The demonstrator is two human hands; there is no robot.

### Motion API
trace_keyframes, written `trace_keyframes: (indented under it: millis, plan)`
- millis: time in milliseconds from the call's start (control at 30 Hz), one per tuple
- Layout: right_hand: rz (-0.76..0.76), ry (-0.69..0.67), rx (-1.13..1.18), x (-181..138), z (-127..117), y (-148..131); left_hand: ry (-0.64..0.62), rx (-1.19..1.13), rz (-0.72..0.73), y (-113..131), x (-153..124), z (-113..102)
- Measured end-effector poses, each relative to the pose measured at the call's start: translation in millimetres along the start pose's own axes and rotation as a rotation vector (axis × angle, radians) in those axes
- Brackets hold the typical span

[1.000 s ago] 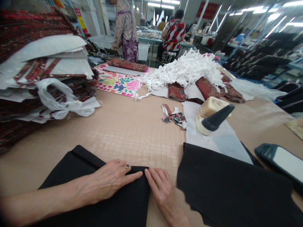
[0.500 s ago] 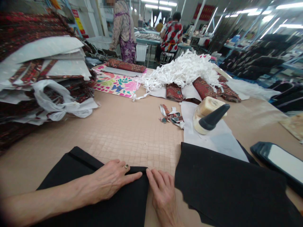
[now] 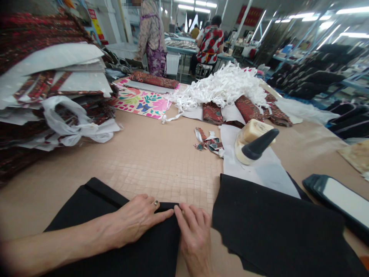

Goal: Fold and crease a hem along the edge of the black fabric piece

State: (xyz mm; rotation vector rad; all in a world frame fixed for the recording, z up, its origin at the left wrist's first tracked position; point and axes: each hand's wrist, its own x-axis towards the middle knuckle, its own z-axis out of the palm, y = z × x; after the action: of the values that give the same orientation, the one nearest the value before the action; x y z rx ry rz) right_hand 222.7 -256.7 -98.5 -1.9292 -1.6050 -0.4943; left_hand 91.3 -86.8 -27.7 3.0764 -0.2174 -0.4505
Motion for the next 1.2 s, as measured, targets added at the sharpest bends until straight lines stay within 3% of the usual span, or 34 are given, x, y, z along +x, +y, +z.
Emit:
trace_keyframes:
  millis: [100,200,367,467,633,833,1000,1100,1200]
  plan:
    - [-0.013,0.007,-0.050,1,0,-2,0.021,-0.026,0.002,1,-6,-1]
    - [0.054,0.016,-0.095,3,-1,-9,0.126,-0.048,-0.015,5,-14,5]
    - [-0.007,-0.009,0.114,18,8,-44,0.225,-0.035,-0.042,12,-30,29]
    - [0.002,-0.017,0.108,17,15,-54,0.274,-0.013,-0.094,12,-45,42]
    - [-0.124,-0.087,0.010,8,14,-41,0.206,-0.033,-0.211,-10,-90,48]
    - [-0.298,-0.196,-0.070,25,19,-23,0.188,-0.250,-0.263,-59,-128,44]
    - [-0.225,-0.300,-0.028,45,22,-20,0.177,-0.431,-0.292,-87,-127,25]
    - [-0.180,-0.382,0.047,40,7,-26,0.154,-0.439,-0.283,-86,-139,2]
    - [-0.072,-0.399,0.107,19,-16,-36,0.172,-0.417,-0.233,-56,-181,-13]
